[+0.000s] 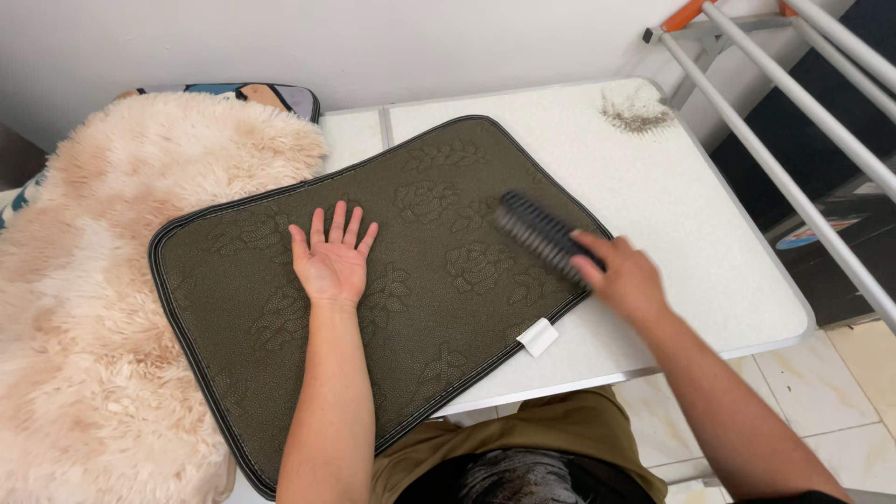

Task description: The person uses a black brush to clean a floral-patterned mat and a plain olive-green mat on a white table. They repeatedly brush both sides of the mats, flipping them over to treat each surface, and occasionally brush the table surface to gather debris.

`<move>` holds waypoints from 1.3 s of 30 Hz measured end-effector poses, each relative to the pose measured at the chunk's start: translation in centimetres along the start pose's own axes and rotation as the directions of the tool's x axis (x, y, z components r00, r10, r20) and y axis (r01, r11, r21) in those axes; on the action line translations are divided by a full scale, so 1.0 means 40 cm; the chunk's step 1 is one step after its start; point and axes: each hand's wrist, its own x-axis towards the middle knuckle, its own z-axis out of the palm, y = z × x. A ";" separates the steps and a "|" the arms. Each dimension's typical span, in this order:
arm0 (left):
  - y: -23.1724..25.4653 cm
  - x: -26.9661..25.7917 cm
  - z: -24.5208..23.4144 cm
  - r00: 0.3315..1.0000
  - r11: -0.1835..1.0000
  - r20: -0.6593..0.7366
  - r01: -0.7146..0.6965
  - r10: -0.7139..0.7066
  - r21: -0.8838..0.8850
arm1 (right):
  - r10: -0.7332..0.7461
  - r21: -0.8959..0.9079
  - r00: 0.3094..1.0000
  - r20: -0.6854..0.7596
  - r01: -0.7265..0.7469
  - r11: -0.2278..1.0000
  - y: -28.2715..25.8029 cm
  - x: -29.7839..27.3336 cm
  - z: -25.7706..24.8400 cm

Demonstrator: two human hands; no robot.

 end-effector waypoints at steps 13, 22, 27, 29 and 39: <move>0.003 -0.001 -0.001 1.000 1.000 0.011 0.008 -0.008 -0.012 | -0.440 0.062 0.897 -0.036 0.441 0.895 -0.137 0.005 0.097; -0.004 -0.011 0.027 0.999 0.988 -0.037 -0.021 0.027 0.155 | 0.028 0.334 0.944 -0.329 0.089 0.938 0.146 0.225 0.036; -0.007 -0.006 0.031 0.999 0.962 -0.020 -0.037 0.044 0.270 | 0.007 0.248 0.964 -0.265 0.062 0.967 0.128 0.231 0.078; -0.008 -0.020 0.026 0.999 0.953 -0.013 -0.029 0.035 0.303 | 0.113 0.196 0.952 -0.284 -0.058 0.979 0.158 0.219 0.081; -0.037 -0.027 0.044 0.992 0.718 0.054 -0.118 0.112 0.686 | 0.187 0.481 0.970 -0.156 -0.091 0.872 0.203 0.243 0.079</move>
